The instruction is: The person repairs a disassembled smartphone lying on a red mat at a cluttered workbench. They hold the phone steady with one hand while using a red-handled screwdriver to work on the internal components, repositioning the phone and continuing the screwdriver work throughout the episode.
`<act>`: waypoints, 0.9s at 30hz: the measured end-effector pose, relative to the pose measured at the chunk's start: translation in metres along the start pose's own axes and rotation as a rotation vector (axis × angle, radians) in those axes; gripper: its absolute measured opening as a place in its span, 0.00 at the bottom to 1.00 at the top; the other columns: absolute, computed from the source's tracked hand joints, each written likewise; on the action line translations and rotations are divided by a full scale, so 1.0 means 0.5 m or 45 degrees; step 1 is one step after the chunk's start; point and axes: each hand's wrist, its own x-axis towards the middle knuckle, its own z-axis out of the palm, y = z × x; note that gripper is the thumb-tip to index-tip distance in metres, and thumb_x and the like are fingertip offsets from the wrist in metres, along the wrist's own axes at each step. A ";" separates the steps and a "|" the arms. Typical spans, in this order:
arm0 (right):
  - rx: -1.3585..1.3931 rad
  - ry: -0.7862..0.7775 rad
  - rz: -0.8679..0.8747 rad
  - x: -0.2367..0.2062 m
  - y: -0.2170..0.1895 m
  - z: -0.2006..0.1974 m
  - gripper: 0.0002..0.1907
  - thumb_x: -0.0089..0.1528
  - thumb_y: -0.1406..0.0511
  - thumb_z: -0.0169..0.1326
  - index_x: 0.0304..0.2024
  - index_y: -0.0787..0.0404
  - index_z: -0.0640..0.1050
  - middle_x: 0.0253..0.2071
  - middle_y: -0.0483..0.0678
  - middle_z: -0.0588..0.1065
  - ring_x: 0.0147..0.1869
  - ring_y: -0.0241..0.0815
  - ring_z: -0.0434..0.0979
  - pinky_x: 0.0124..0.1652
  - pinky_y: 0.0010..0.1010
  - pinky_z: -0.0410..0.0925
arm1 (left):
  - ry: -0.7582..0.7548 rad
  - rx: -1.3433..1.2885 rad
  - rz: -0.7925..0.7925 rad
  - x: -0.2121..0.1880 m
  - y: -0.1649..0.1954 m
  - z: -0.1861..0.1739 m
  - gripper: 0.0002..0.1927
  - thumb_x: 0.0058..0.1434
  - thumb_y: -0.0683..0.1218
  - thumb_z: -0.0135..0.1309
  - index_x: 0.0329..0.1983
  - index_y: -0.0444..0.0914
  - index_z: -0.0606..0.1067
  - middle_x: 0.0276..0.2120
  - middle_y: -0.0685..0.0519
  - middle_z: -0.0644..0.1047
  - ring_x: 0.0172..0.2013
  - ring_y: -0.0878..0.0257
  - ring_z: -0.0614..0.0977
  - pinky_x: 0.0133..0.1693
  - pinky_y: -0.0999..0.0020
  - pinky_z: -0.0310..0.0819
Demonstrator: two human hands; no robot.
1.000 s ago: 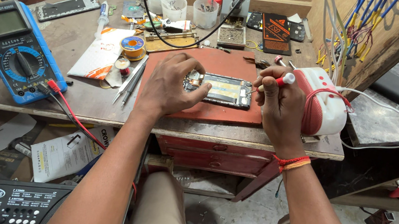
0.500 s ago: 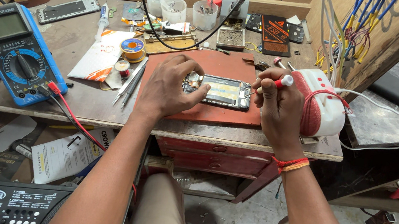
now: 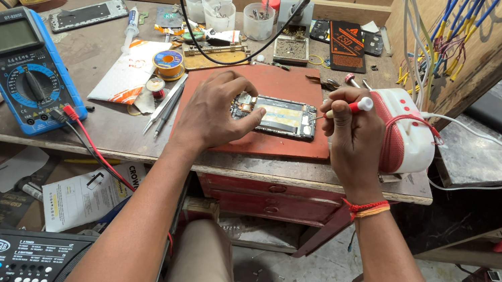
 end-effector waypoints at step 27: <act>-0.087 -0.001 0.153 -0.004 0.015 0.079 0.10 0.74 0.64 0.46 0.51 0.66 0.69 0.48 0.53 0.79 0.48 0.40 0.84 0.44 0.30 0.77 | -0.203 0.046 0.086 -0.046 -0.067 -0.019 0.32 0.47 0.60 0.62 0.55 0.45 0.75 0.57 0.49 0.75 0.61 0.51 0.71 0.63 0.52 0.59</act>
